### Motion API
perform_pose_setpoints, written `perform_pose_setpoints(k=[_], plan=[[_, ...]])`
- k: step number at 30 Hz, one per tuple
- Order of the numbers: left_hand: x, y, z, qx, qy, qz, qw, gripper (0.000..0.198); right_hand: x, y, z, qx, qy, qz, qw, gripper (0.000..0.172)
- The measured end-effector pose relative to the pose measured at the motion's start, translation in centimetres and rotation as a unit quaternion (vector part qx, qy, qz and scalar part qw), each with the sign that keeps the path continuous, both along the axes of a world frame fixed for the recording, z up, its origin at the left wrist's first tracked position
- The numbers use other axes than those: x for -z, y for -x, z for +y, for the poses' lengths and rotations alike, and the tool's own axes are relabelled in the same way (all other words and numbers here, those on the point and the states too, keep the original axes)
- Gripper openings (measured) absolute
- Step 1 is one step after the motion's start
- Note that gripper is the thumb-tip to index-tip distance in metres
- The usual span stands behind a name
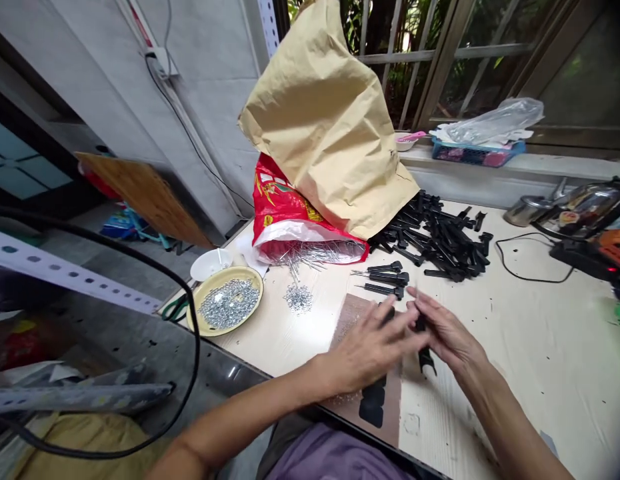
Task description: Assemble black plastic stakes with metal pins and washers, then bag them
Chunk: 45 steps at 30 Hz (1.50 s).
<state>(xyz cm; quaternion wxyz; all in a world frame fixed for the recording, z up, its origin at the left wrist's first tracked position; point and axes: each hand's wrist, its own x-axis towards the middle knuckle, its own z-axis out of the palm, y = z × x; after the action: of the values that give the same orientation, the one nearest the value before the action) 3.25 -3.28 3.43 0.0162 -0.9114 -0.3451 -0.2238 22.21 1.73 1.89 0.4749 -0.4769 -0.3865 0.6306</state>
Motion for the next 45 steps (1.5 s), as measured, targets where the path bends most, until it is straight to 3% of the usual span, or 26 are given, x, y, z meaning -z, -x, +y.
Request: perform_pose_setpoints(k=[2, 5, 7, 10, 16, 21, 23, 26, 28, 30, 34, 45], plan=[[1.0, 3.5, -0.2, -0.116, 0.017, -0.041, 0.992, 0.041, -0.1, -0.7, -0.4, 0.010, -0.004, -0.024, 1.000, 0.048], [3.3, 9.3, -0.6, -0.337, 0.050, -0.103, 0.935, 0.025, 0.4, -1.1, -1.5, 0.021, -0.035, -0.091, 0.995, 0.048], [4.7, 12.2, -1.2, -0.391, 0.064, -0.099, 0.913, 0.020, 0.9, -0.9, -2.3, 0.014, -0.054, -0.130, 0.990, 0.043], [6.1, 14.0, -2.3, -0.381, 0.091, -0.079, 0.917, 0.019, 1.4, 0.0, -3.1, 0.014, -0.082, -0.195, 0.977, 0.037], [7.3, 13.5, -2.5, -0.369, 0.101, -0.061, 0.922, 0.018, 1.4, 1.6, -3.9, 0.001, -0.128, -0.271, 0.954, 0.033], [7.0, 13.5, -2.1, -0.364, 0.142, -0.169, 0.905, 0.015, 1.4, 2.9, -4.4, -0.024, -0.162, -0.296, 0.941, 0.029], [6.5, 13.0, -2.0, -0.361, 0.213, -0.284, 0.862, 0.015, 1.3, 4.0, -4.7, -0.045, -0.218, -0.323, 0.920, 0.025], [5.3, 11.1, -1.8, -0.326, 0.368, -0.484, 0.724, 0.025, 0.9, 6.3, -4.9, -0.100, -0.322, -0.349, 0.875, 0.020], [4.5, 9.4, -1.7, -0.287, 0.419, -0.575, 0.641, 0.030, 0.7, 7.7, -4.9, -0.133, -0.363, -0.367, 0.846, 0.023], [3.8, 7.8, -1.7, -0.258, 0.428, -0.624, 0.600, 0.030, 0.6, 8.6, -4.8, -0.150, -0.380, -0.398, 0.821, 0.028], [3.0, 5.9, -1.5, -0.228, 0.435, -0.658, 0.571, 0.028, 0.8, 8.6, -4.6, -0.146, -0.386, -0.457, 0.788, 0.031], [2.2, 4.9, -1.0, -0.208, 0.463, -0.669, 0.543, 0.024, 0.8, 7.2, -4.8, -0.122, -0.387, -0.517, 0.754, 0.029]])
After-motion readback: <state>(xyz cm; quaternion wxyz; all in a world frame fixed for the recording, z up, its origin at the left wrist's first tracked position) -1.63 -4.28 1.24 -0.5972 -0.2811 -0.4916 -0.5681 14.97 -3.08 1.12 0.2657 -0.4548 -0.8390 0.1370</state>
